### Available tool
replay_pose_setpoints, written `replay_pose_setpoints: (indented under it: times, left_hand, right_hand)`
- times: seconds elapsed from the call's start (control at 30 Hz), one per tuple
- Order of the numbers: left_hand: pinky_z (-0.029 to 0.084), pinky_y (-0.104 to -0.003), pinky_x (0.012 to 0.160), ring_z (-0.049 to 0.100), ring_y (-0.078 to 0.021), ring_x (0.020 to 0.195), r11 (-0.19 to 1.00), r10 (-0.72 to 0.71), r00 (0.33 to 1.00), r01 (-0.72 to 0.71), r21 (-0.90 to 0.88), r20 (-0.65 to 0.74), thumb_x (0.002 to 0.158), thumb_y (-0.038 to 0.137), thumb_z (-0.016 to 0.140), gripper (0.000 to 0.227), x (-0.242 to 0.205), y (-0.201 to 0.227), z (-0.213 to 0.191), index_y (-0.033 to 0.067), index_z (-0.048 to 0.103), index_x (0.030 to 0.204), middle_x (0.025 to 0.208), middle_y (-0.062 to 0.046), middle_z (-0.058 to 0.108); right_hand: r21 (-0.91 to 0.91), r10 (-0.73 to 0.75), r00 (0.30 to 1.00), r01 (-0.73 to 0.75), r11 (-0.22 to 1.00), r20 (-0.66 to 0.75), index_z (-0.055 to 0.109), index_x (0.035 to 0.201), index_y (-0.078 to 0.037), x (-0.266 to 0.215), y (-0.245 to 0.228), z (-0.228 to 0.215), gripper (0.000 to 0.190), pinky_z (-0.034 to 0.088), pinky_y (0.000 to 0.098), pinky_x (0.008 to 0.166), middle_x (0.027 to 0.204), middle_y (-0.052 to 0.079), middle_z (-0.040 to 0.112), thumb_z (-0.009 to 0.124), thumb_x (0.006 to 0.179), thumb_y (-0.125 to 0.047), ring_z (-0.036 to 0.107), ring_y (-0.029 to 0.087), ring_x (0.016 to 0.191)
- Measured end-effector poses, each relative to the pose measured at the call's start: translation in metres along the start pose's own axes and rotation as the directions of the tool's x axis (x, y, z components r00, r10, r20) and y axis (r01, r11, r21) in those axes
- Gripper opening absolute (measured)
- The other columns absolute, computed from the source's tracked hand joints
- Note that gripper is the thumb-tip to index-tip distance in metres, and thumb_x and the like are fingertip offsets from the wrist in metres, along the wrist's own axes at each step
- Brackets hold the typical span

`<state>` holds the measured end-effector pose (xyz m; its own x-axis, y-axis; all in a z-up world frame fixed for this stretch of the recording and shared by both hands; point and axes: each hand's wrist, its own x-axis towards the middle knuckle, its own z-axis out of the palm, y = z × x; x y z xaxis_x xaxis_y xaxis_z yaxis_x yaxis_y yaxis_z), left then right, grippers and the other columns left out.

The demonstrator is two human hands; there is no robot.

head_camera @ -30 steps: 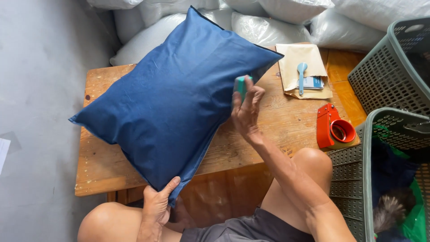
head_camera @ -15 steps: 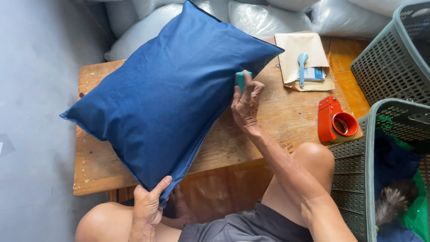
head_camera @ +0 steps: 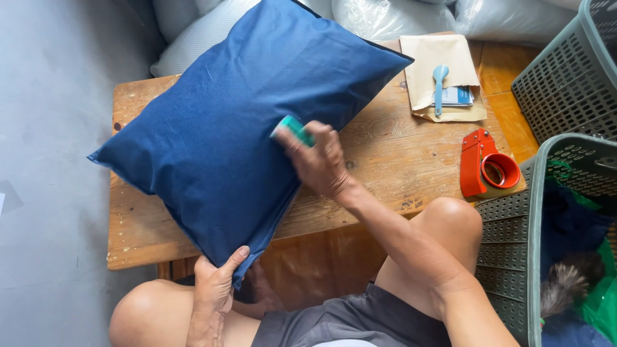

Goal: The person scrubs the surface of a blue bag with a green sponge and then uses a small brush to clean the seams and handles. The bag is flipped and repositioned on the table during the process.

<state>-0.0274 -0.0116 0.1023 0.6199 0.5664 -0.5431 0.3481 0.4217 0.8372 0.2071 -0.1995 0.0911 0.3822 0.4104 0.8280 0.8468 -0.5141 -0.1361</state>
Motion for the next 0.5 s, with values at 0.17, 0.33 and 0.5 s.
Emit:
replay_pose_setpoints:
  times: [0.17,0.33,0.5]
  left_hand:
    - [0.058,-0.036,0.097,0.069,-0.0303,0.105,0.993,0.002,0.998,0.005,0.122,-0.063,0.06,0.011,0.086,0.075,-0.011,0.009,0.008,-0.006,0.06,0.129,0.121,-0.02,0.071]
    - [0.049,-0.04,0.107,0.058,-0.0322,0.124,0.818,0.522,0.841,-0.445,0.364,-0.143,0.061,0.018,0.092,0.098,-0.013,-0.018,0.002,0.0031,0.025,0.131,0.137,-0.031,0.042]
    - [0.051,-0.032,0.085,0.06,-0.0285,0.113,0.004,0.985,0.103,-0.811,0.585,0.135,0.087,0.005,0.093,0.052,-0.023,0.024,0.027,-0.0062,0.058,0.124,0.119,-0.017,0.065]
  right_hand:
    - [-0.106,0.433,0.901,-0.433,0.895,-0.027,0.036,0.16,-0.032,-0.021,0.077,-0.003,0.059,0.053,0.0386,0.09,0.115,0.01,0.041,0.063,0.109,-0.021,0.049,0.025,0.102]
    - [0.027,0.465,0.883,-0.464,0.885,-0.067,0.035,0.161,-0.029,-0.03,0.079,0.004,0.058,0.05,0.0371,0.102,0.114,0.011,0.043,0.062,0.11,-0.021,0.049,0.026,0.105]
    - [-0.012,0.494,0.865,-0.497,0.868,-0.085,0.032,0.162,-0.032,-0.032,0.076,0.011,0.056,0.048,0.0407,0.102,0.114,0.011,0.044,0.058,0.112,-0.028,0.049,0.028,0.105]
